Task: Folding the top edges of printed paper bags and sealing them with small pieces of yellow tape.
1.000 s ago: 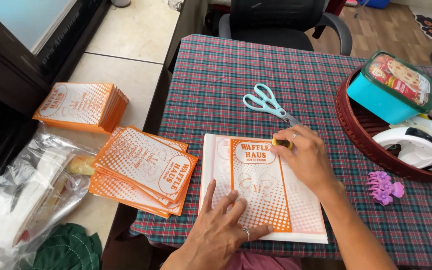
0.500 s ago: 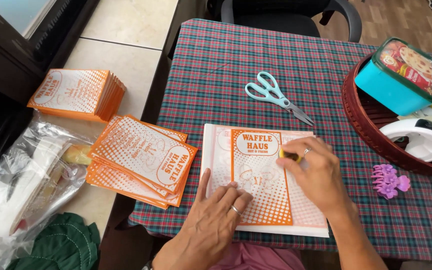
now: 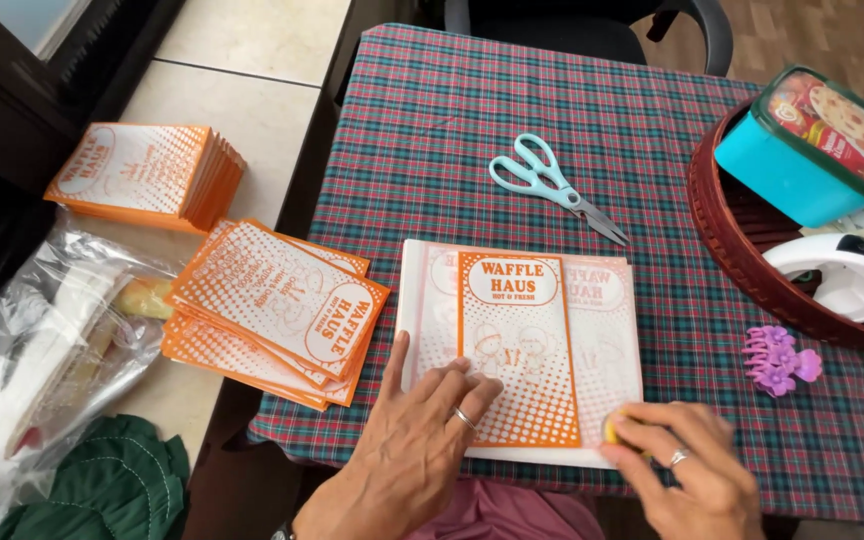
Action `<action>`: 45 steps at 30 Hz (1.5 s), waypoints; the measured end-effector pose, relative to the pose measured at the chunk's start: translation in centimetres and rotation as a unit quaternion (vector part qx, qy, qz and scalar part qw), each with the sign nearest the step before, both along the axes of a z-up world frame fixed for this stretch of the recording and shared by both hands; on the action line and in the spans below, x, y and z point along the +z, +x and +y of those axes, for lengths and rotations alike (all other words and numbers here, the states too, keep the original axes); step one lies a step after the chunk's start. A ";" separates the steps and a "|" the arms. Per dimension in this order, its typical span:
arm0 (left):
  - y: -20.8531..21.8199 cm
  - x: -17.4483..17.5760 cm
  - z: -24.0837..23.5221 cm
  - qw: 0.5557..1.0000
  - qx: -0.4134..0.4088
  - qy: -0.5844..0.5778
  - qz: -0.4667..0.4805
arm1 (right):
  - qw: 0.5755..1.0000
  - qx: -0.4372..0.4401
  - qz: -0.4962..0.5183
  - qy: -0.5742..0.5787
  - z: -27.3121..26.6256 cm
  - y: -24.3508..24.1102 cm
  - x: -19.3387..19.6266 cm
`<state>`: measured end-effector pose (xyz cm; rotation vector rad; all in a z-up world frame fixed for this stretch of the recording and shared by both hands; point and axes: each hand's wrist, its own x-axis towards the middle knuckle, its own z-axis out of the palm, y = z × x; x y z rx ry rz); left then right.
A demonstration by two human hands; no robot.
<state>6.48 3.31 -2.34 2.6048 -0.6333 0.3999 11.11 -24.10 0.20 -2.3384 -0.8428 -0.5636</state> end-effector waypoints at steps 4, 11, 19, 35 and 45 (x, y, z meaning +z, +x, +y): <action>-0.2 0.1 0.0 1.000 -0.001 -0.011 -0.012 | 0.998 -0.029 -0.044 0.033 3.1 -1.1 1.3; -0.6 0.3 -0.1 0.999 0.000 -0.025 -0.028 | 0.996 0.052 -0.077 0.011 1.6 -0.1 -0.9; -1.7 -0.2 -0.8 0.991 0.015 -0.070 -0.114 | 0.971 -0.232 0.031 -0.038 -12.3 2.1 -11.2; -6.6 -0.7 3.3 0.976 0.142 -0.155 -0.057 | 0.922 -0.356 -0.064 -0.140 -12.9 2.8 -14.5; 2.4 0.6 15.2 0.778 0.426 -0.441 -0.136 | 0.939 -0.328 -0.049 -0.088 -10.5 1.9 -12.0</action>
